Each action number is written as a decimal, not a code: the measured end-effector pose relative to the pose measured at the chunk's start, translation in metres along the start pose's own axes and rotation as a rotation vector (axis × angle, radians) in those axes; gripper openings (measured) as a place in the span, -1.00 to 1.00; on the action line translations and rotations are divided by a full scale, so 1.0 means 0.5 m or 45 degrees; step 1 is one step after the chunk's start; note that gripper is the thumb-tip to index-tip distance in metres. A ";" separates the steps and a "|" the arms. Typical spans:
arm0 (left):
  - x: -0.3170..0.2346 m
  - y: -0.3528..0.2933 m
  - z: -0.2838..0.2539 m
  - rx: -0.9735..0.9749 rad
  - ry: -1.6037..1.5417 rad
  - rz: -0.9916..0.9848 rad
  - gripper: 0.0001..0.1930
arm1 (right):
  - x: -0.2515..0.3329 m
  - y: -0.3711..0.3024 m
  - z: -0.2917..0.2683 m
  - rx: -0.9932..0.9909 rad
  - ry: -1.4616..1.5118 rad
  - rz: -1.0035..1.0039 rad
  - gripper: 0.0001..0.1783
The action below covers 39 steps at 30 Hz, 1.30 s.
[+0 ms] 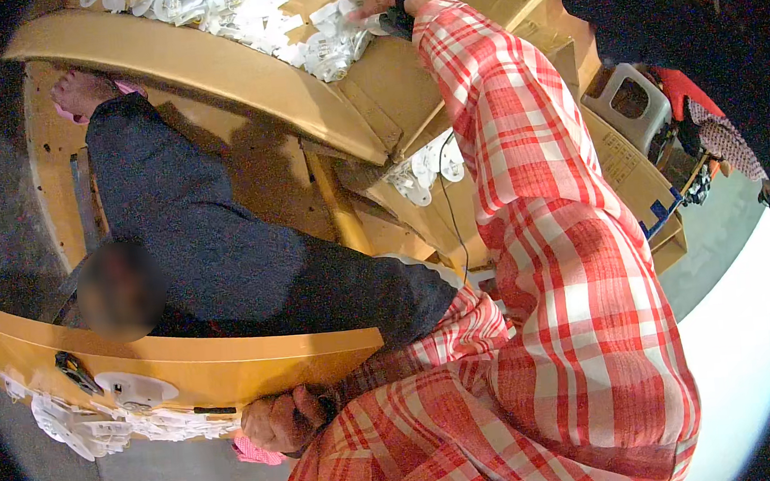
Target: Assembling small white plastic components on a wooden table.
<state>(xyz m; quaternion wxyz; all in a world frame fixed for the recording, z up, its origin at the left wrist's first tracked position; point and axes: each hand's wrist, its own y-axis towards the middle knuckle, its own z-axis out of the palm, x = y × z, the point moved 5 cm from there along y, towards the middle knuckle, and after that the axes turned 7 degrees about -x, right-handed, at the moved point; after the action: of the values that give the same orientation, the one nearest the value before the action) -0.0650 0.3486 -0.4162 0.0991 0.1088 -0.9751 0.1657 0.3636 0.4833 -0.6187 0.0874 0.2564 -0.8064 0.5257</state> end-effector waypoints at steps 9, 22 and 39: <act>0.124 0.360 0.237 -0.040 0.948 -0.183 -0.64 | 0.130 0.035 -0.047 -0.138 -0.003 -0.221 -0.51; -0.015 0.343 0.216 0.176 0.852 -0.096 -0.58 | 0.095 0.020 -0.035 -0.076 -0.434 -0.164 -0.27; 0.001 0.370 0.190 0.173 0.798 -0.170 -0.59 | 0.132 -0.017 -0.026 -0.242 -0.513 -0.062 0.09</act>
<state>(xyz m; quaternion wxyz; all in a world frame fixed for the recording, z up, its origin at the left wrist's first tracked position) -0.1257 0.4861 -0.5600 0.3977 0.1225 -0.8746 0.2489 0.3099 0.4712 -0.5794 -0.0390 0.3663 -0.8471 0.3830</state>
